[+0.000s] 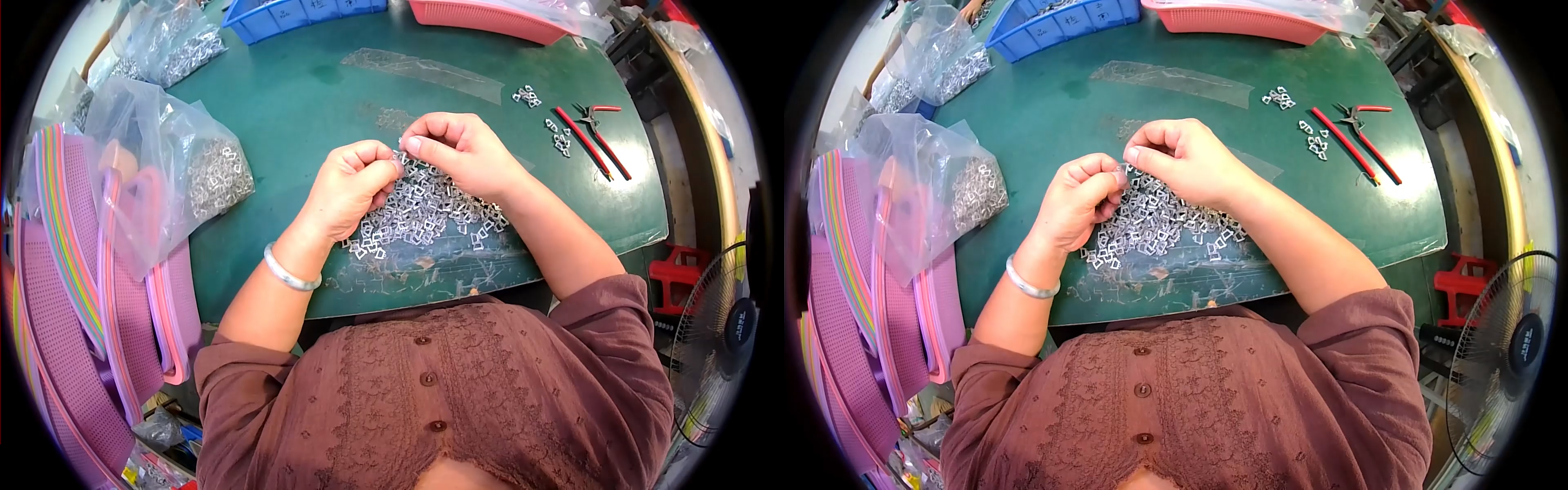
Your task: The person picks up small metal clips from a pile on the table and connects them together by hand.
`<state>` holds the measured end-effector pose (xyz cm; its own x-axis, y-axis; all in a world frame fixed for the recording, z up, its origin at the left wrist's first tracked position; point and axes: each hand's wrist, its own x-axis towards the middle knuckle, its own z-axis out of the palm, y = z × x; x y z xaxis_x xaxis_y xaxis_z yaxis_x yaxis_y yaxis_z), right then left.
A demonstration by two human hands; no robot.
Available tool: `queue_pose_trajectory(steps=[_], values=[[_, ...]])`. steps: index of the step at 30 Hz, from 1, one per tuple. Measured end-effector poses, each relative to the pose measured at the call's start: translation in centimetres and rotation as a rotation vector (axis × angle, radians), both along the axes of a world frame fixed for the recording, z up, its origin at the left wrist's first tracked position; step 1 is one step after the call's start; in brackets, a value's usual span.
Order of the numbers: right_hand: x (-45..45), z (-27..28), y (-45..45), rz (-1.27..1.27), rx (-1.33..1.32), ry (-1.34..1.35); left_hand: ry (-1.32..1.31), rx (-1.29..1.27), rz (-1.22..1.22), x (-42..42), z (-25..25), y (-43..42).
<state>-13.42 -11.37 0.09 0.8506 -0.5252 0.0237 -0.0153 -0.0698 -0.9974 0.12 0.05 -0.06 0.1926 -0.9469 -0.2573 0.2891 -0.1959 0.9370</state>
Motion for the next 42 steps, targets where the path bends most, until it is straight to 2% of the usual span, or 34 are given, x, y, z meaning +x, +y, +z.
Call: queue_pose_trajectory(steps=[3,8,12,18,26,42], values=[[-0.14,0.07,-0.16,0.051,-0.078,0.058,-0.034,-0.019,-0.071,-0.02,-0.02,0.06],[-0.43,0.23,-0.51,0.135,0.001,0.143,-0.077,-0.032,-0.195,0.6,-0.25,0.12],[-0.55,0.96,-0.38,0.113,0.144,0.151,-0.025,-0.006,-0.112,0.23,0.17,0.05],[-0.38,0.57,-0.14,0.002,0.191,0.069,0.077,0.011,-0.088,0.16,0.31,-0.01],[-0.39,0.29,-0.1,-0.006,0.201,0.02,0.233,0.01,-0.091,0.5,0.17,-0.12],[-0.5,0.79,0.15,0.031,0.226,-0.05,0.314,-0.001,-0.062,0.71,0.12,-0.16]])
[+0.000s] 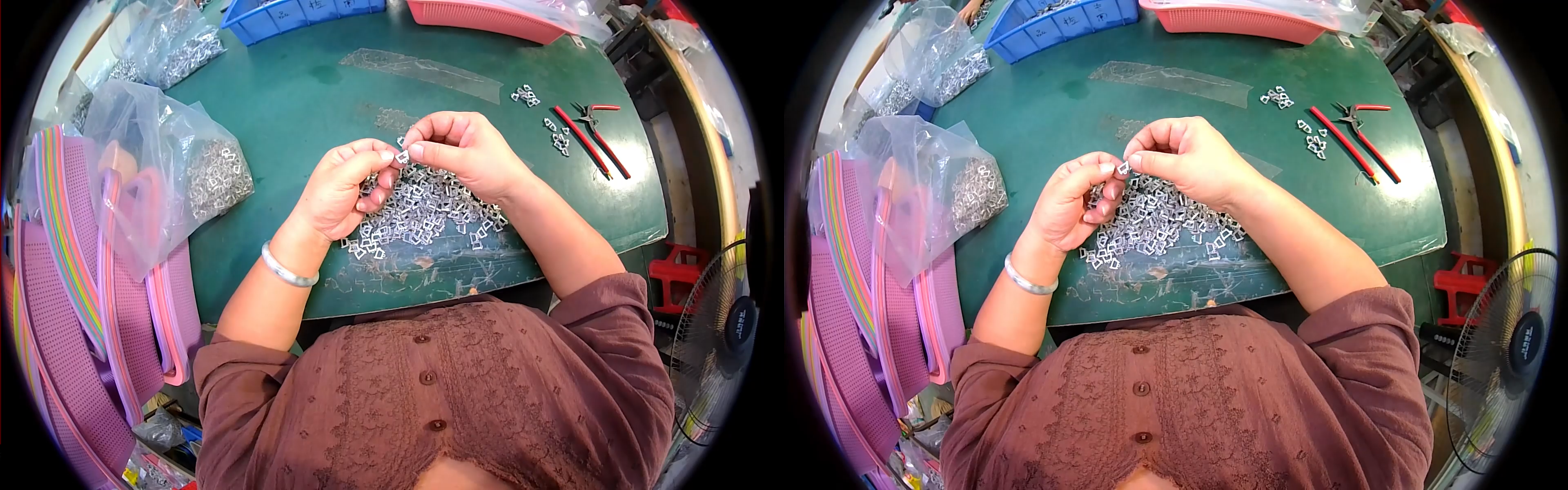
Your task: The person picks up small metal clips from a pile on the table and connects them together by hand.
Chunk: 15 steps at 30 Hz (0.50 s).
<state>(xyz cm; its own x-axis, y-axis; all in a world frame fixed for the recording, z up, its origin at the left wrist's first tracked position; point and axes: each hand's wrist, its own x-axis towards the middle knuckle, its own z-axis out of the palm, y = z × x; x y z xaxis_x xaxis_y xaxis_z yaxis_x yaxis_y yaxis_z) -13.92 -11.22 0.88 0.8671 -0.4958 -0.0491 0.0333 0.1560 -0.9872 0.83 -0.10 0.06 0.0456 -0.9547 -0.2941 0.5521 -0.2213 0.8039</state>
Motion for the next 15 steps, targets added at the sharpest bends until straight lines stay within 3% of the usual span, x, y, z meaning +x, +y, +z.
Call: queue_pose_trajectory(steps=[9,12,15], values=[[0.3,-0.4,-0.1,-0.027,-0.053,-0.031,-0.011,-0.015,0.069,0.1,-0.1,-0.1],[0.4,-0.9,-0.4,-0.1,-0.4,0.137,0.101,-0.067,0.108,0.6,-0.2,-0.1],[0.6,-2.2,-1.3,-0.125,-1.149,0.059,0.268,-0.135,0.102,1.3,-0.9,-0.2]])
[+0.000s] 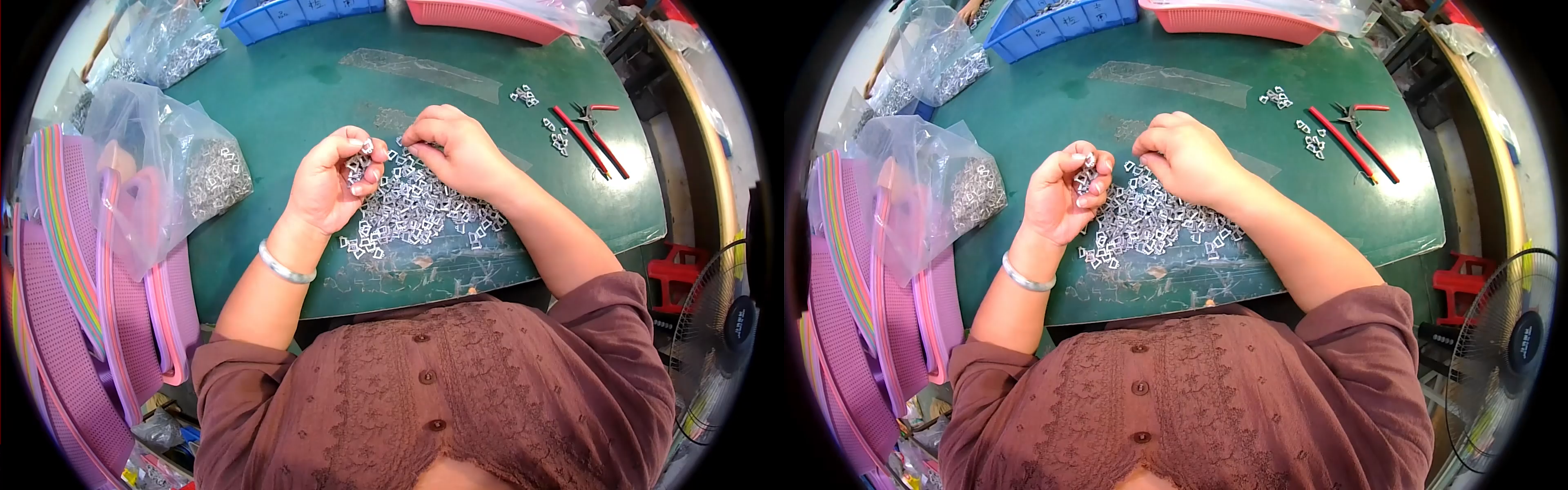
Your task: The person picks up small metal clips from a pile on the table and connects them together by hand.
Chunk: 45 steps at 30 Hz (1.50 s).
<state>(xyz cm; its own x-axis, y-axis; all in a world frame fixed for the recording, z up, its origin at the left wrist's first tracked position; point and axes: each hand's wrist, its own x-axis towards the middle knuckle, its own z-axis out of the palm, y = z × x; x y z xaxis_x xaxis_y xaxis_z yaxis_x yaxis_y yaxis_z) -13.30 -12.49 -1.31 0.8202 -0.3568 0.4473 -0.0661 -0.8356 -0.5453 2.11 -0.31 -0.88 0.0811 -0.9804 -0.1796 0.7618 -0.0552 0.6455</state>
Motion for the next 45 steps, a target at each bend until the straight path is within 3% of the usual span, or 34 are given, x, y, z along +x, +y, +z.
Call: queue_pose_trajectory(steps=[6,15,24,36,39,45], values=[[0.4,-0.2,0.0,-0.04,-0.201,0.14,0.047,-0.003,0.031,0.0,0.2,0.0],[0.6,-0.3,0.0,-0.024,-0.264,0.106,-0.101,0.109,0.03,-0.2,0.1,-0.1],[0.8,0.1,0.1,-0.007,-0.397,0.24,-0.202,0.176,0.028,-0.6,0.6,-0.1],[0.7,1.3,1.4,0.057,-0.39,-0.098,-0.385,0.281,0.025,-1.5,1.1,0.0],[0.6,1.4,1.4,0.058,-0.213,-0.117,-0.394,0.238,0.055,-1.5,0.8,0.0],[-0.2,1.4,1.2,-0.035,0.618,-0.004,-0.478,0.179,0.069,-1.5,0.6,0.1]])
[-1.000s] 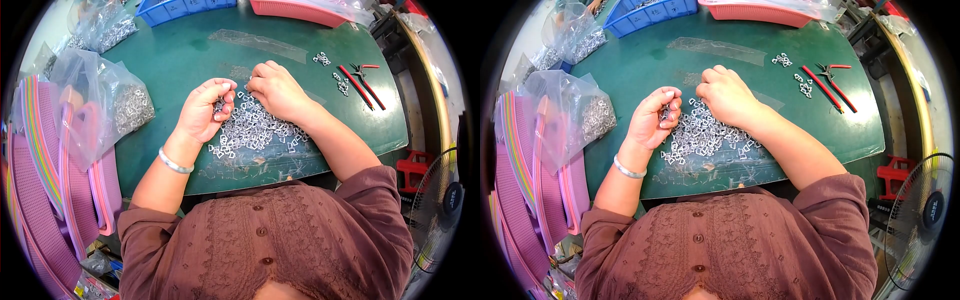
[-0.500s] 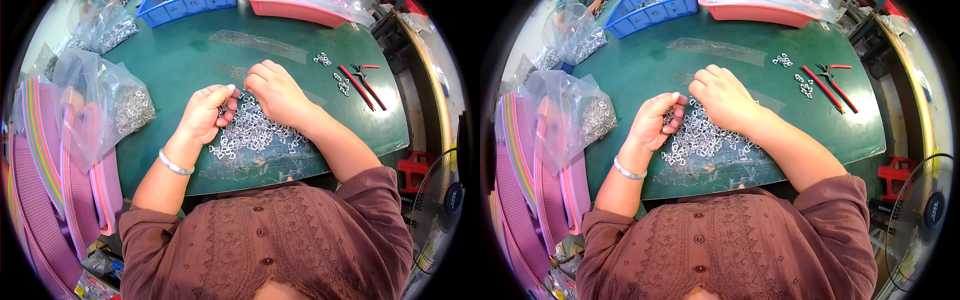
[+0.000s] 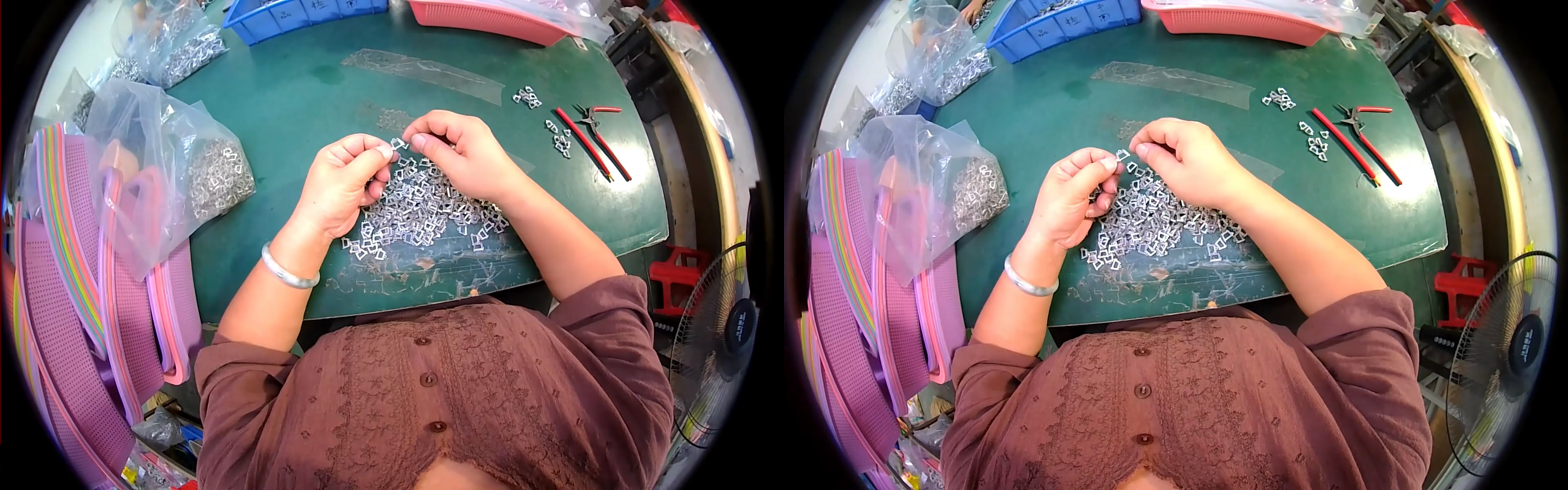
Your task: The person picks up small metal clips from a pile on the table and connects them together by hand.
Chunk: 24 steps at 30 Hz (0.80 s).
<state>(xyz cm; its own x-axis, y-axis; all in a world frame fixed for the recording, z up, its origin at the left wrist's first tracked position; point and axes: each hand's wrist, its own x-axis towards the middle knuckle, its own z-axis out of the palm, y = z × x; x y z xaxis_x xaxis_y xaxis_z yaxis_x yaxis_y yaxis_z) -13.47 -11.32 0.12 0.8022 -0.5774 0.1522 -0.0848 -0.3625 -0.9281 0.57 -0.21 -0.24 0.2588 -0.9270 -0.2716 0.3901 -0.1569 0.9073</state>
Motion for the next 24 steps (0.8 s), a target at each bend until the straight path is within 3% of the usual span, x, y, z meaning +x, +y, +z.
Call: queue_pose_trajectory(steps=[6,24], values=[[-0.07,-0.11,-0.16,0.031,0.158,0.025,-0.075,-0.032,-0.04,-0.37,0.23,0.08],[-0.19,0.07,0.13,0.072,0.327,-0.016,0.074,-0.01,-0.047,-0.17,-0.24,0.05]])
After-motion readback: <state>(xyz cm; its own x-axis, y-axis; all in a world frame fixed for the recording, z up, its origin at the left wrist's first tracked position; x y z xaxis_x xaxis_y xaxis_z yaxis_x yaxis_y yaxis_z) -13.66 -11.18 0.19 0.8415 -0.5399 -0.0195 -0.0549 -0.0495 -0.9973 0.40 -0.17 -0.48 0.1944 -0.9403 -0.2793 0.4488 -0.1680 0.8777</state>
